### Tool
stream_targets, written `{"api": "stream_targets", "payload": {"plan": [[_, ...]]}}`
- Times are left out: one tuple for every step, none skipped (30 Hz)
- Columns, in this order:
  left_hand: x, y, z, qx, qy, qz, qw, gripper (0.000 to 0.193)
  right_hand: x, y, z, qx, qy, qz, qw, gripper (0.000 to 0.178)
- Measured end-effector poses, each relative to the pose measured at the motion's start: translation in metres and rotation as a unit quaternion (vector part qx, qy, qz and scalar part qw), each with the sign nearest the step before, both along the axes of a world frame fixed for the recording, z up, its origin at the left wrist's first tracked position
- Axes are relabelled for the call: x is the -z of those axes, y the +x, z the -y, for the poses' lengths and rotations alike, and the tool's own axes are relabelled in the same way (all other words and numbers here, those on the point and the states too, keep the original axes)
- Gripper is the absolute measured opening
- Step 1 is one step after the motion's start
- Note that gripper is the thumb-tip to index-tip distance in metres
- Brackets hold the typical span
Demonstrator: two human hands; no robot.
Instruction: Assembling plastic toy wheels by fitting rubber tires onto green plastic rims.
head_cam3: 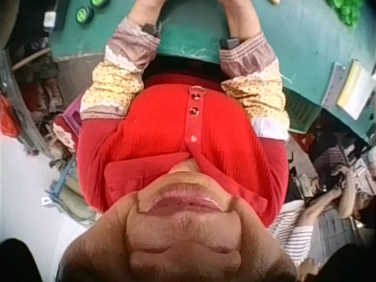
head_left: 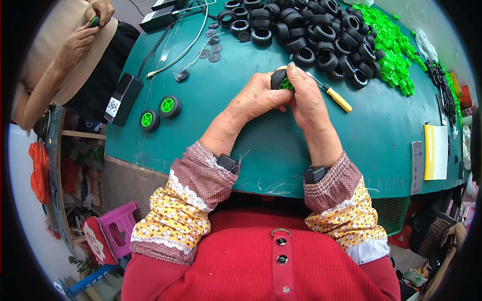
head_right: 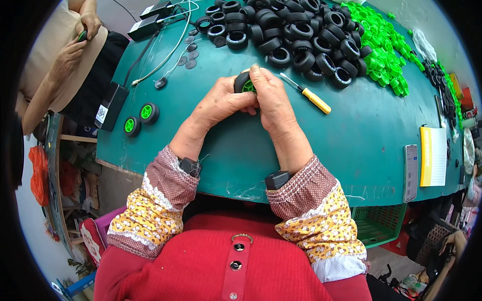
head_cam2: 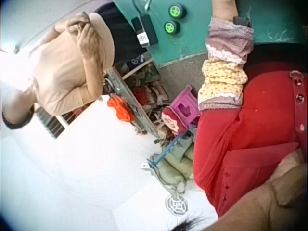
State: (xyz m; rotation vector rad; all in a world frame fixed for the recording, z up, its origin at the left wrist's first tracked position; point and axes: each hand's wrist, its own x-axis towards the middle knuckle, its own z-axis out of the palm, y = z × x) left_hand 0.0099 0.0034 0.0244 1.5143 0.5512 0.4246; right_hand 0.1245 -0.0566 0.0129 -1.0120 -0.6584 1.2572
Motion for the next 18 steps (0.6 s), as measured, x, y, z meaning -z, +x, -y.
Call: {"api": "stream_targets", "payload": {"plan": [[-0.001,0.0,0.001,-0.001,-0.005,0.007,1.0,0.019,-0.001,0.001,0.001,-0.001,-0.001,0.001,1.0,0.034],[-0.001,0.0,0.001,-0.002,-0.01,0.015,1.0,0.019,-0.002,0.002,0.001,-0.011,0.001,-0.007,1.0,0.033],[0.001,0.0,0.0,-0.004,-0.01,0.017,1.0,0.019,-0.003,0.003,0.002,-0.021,0.002,-0.014,1.0,0.033],[0.004,0.001,-0.002,-0.014,-0.018,0.041,0.999,0.02,-0.003,0.001,0.0,-0.024,0.002,-0.012,1.0,0.033],[0.008,0.001,-0.004,-0.024,-0.027,0.065,0.997,0.022,-0.003,-0.003,-0.002,0.021,0.015,-0.041,0.999,0.03],[0.009,0.002,-0.006,-0.025,-0.025,0.067,0.997,0.022,-0.003,-0.004,-0.004,0.067,0.029,-0.07,0.995,0.028],[0.01,0.003,-0.009,-0.078,-0.053,0.092,0.991,0.024,0.0,-0.002,-0.004,0.066,0.03,-0.067,0.995,0.028],[0.011,0.004,-0.011,-0.132,-0.081,0.117,0.981,0.027,0.005,0.001,-0.004,0.041,0.034,-0.035,0.998,0.028],[0.013,0.003,-0.012,-0.135,-0.081,0.119,0.98,0.027,0.005,0.0,-0.005,0.013,0.037,-0.004,0.999,0.027],[0.015,0.0,-0.014,-0.135,-0.043,0.11,0.984,0.029,0.005,-0.003,-0.004,0.018,0.037,0.028,0.999,0.027],[0.016,-0.002,-0.016,-0.136,-0.006,0.101,0.986,0.032,0.003,-0.004,-0.003,0.015,0.037,0.029,0.999,0.027],[0.014,-0.004,-0.017,-0.139,-0.007,0.103,0.985,0.032,-0.001,-0.005,-0.001,0.028,0.023,0.047,0.998,0.027],[0.011,-0.006,-0.018,-0.117,-0.002,0.079,0.99,0.032,-0.003,-0.006,0.0,0.04,0.009,0.064,0.997,0.027],[0.009,-0.008,-0.019,-0.095,0.003,0.056,0.994,0.033,-0.004,-0.006,0.0,0.038,0.008,0.067,0.997,0.027],[0.007,-0.009,-0.021,-0.096,0.001,0.059,0.994,0.033,-0.005,-0.004,0.001,0.05,0.006,0.112,0.992,0.027],[0.006,-0.01,-0.022,-0.1,-0.002,0.05,0.994,0.032,-0.006,-0.003,0.001,0.062,0.003,0.157,0.986,0.028],[0.006,-0.01,-0.023,-0.102,-0.006,0.042,0.994,0.032,-0.005,-0.002,0.001,0.06,0.002,0.16,0.985,0.028],[0.004,-0.012,-0.022,-0.105,-0.006,0.043,0.994,0.032,-0.003,-0.002,0.0,0.042,0.025,0.15,0.987,0.028]]}}
